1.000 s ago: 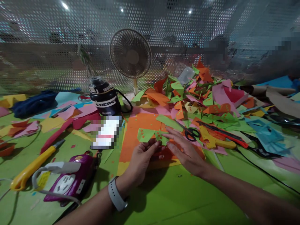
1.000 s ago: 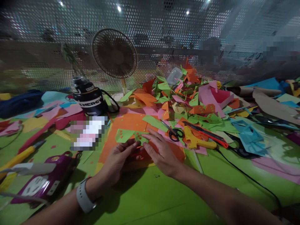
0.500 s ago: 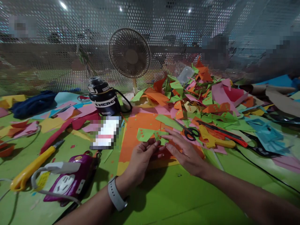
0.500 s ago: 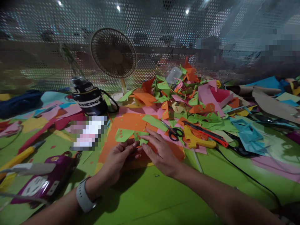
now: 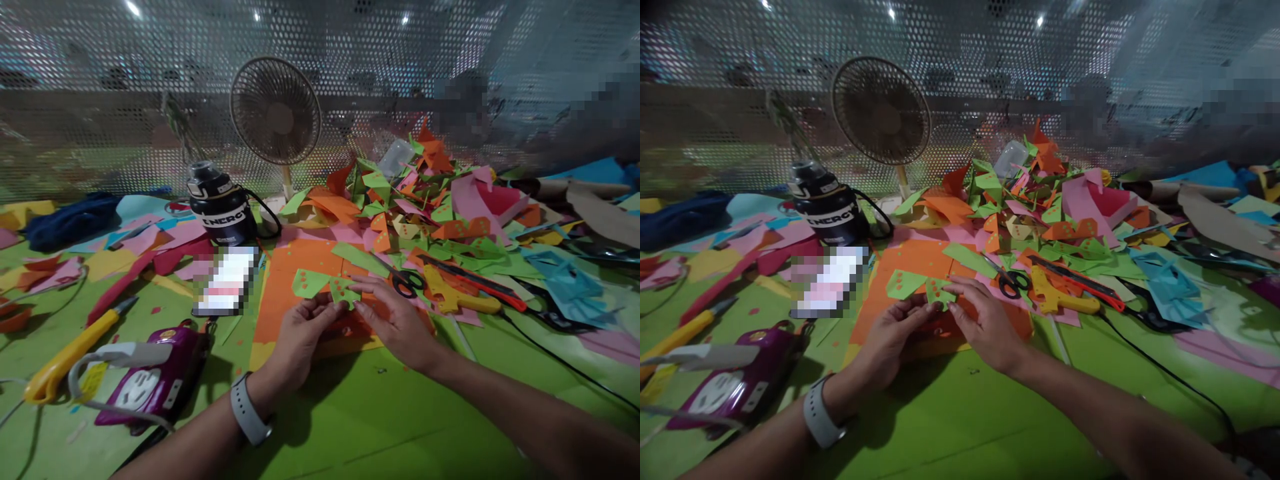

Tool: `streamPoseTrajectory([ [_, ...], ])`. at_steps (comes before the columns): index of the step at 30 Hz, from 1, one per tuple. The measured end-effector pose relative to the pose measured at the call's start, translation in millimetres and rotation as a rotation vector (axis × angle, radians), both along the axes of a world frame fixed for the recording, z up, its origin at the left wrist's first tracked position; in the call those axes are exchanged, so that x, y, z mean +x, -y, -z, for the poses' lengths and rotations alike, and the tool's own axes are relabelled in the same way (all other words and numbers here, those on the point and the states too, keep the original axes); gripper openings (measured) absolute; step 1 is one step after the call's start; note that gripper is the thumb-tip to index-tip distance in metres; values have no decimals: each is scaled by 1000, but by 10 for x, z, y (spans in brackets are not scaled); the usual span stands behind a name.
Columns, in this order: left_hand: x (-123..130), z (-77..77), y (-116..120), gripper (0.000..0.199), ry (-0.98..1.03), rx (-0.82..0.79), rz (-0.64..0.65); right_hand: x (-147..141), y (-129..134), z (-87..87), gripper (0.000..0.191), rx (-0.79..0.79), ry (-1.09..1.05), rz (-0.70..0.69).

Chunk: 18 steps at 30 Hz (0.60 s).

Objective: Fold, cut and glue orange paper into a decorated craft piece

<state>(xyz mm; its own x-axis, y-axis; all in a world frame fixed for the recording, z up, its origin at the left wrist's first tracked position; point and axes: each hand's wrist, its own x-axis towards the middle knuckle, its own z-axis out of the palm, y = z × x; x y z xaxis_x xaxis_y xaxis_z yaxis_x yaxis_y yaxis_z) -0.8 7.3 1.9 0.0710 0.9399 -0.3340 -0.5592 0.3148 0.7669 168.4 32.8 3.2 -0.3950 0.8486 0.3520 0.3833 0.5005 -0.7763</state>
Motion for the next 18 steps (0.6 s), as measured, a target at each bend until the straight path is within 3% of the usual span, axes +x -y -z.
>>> streamPoseTrajectory([
  [18, 0, -7, 3, 31, -26, 30, 33, 11, 13, -14, 28, 101, 30, 5],
])
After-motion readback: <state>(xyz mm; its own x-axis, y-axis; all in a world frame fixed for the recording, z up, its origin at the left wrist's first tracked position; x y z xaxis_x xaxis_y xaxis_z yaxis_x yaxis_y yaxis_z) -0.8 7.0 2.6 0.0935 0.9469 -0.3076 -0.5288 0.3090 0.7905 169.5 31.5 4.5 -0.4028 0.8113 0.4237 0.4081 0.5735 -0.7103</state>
